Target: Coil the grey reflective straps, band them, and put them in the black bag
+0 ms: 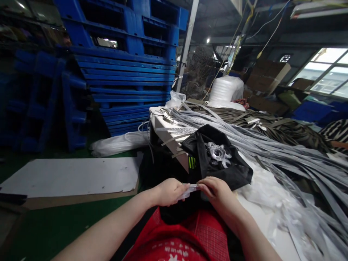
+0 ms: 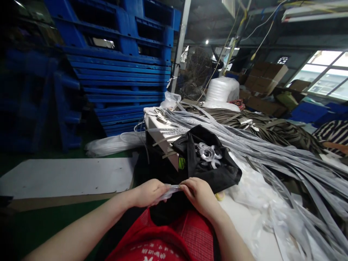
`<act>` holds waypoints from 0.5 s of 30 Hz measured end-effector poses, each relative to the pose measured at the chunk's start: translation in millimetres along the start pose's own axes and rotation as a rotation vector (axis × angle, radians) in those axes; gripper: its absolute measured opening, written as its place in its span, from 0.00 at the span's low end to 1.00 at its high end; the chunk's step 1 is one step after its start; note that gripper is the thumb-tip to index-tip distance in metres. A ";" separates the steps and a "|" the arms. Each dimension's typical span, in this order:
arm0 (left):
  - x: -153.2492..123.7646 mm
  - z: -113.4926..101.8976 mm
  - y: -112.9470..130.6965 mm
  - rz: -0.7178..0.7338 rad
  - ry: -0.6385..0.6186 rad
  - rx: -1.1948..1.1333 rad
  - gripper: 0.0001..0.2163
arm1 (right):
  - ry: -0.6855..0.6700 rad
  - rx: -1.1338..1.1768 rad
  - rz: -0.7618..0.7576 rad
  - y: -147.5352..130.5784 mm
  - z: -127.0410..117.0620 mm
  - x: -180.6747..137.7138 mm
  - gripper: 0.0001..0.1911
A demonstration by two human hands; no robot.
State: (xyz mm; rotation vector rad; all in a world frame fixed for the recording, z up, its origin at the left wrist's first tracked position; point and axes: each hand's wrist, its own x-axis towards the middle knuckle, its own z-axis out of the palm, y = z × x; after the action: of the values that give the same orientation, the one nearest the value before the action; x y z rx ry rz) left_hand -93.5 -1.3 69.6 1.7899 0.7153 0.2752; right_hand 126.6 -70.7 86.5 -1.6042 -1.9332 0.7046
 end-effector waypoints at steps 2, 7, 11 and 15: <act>2.1 4.6 -2.0 -0.115 -0.147 -0.331 0.31 | 0.004 -0.112 -0.025 3.3 7.4 -2.6 0.21; 6.8 29.5 -7.6 -0.106 -0.164 -1.046 0.33 | 0.099 0.313 -0.067 -2.2 55.6 -18.3 0.31; 6.7 46.9 -16.4 -0.182 -0.068 -1.089 0.30 | 0.120 0.462 -0.024 -2.8 65.1 -30.4 0.25; 11.7 54.0 -31.5 -0.078 0.123 -0.487 0.21 | -0.081 0.219 0.103 16.7 52.6 -50.5 0.21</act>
State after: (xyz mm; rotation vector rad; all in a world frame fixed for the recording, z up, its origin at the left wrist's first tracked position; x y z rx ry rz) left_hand -66.6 -30.9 20.1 1.2888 0.7299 0.4675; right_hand 110.3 -121.0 33.5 -1.5682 -1.7684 1.0011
